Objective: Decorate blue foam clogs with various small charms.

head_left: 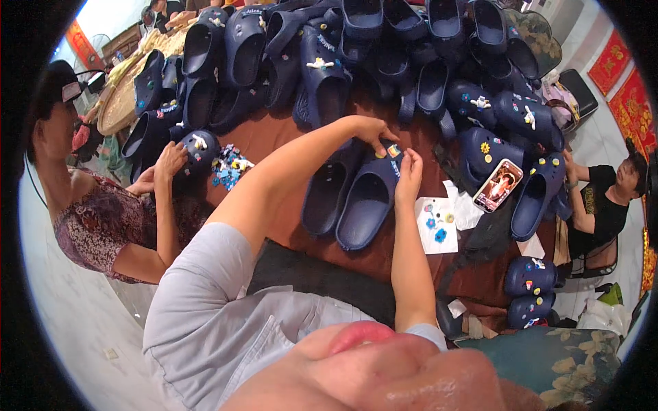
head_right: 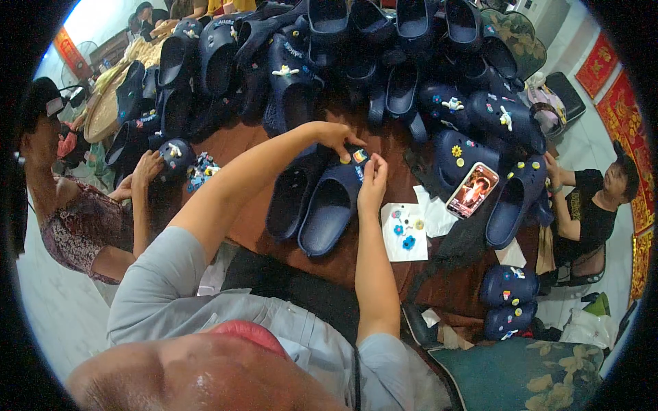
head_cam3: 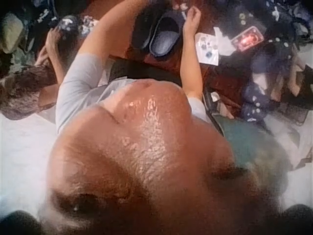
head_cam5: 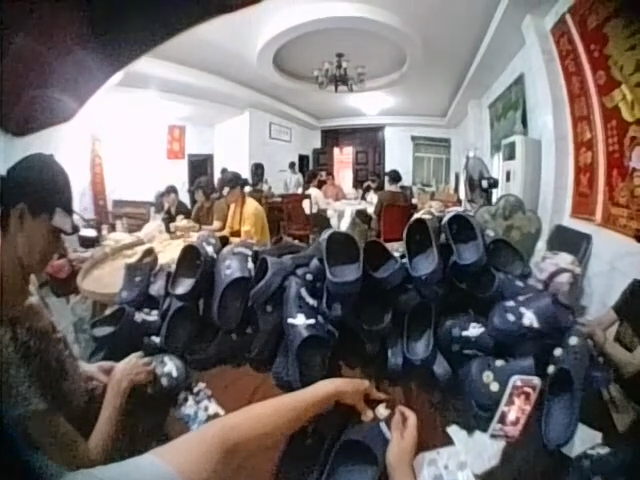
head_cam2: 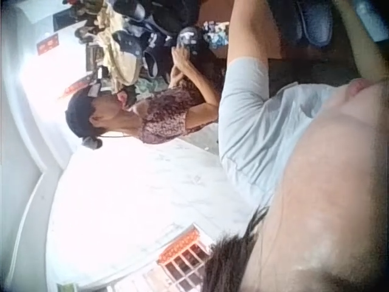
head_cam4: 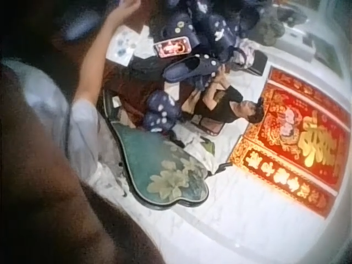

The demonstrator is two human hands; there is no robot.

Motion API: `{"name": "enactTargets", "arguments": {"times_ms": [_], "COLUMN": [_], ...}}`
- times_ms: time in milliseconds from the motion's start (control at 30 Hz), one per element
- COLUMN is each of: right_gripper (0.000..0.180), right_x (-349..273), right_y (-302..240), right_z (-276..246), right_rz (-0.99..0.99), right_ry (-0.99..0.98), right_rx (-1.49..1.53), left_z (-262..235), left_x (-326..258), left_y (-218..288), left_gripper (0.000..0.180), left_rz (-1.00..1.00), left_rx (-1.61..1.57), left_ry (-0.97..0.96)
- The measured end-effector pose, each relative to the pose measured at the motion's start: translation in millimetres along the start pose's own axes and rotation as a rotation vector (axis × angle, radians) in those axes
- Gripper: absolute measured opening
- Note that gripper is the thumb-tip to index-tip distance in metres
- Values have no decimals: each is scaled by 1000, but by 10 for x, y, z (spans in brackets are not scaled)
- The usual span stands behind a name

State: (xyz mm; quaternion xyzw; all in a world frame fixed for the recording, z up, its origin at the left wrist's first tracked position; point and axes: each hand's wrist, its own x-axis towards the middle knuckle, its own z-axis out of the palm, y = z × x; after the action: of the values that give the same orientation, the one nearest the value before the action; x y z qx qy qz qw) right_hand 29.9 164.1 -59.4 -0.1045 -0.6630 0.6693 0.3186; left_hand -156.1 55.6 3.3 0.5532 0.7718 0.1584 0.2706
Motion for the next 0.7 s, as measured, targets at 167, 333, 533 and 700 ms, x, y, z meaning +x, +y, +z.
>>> {"name": "enactTargets", "arguments": {"times_ms": [167, 333, 533, 700], "right_gripper": [39, 37, 36, 35], "right_x": [31, 25, -10, -26], "right_y": [-14, -61, -1, 141], "right_z": [-8, -12, -17, -77], "right_rz": [-6, -4, 0, -40], "right_ry": [-10, -17, -6, 32], "right_rx": [-135, -168, -178, -144], "left_z": [-39, -34, 92, 210], "left_x": [-57, -142, -266, -208], "left_y": [114, 285, 382, 287], "left_gripper": [82, 81, 75, 76], "left_rz": [-22, -98, -217, -193], "left_rx": [1, 95, 146, 94], "left_ry": [-15, -27, 13, 59]}}
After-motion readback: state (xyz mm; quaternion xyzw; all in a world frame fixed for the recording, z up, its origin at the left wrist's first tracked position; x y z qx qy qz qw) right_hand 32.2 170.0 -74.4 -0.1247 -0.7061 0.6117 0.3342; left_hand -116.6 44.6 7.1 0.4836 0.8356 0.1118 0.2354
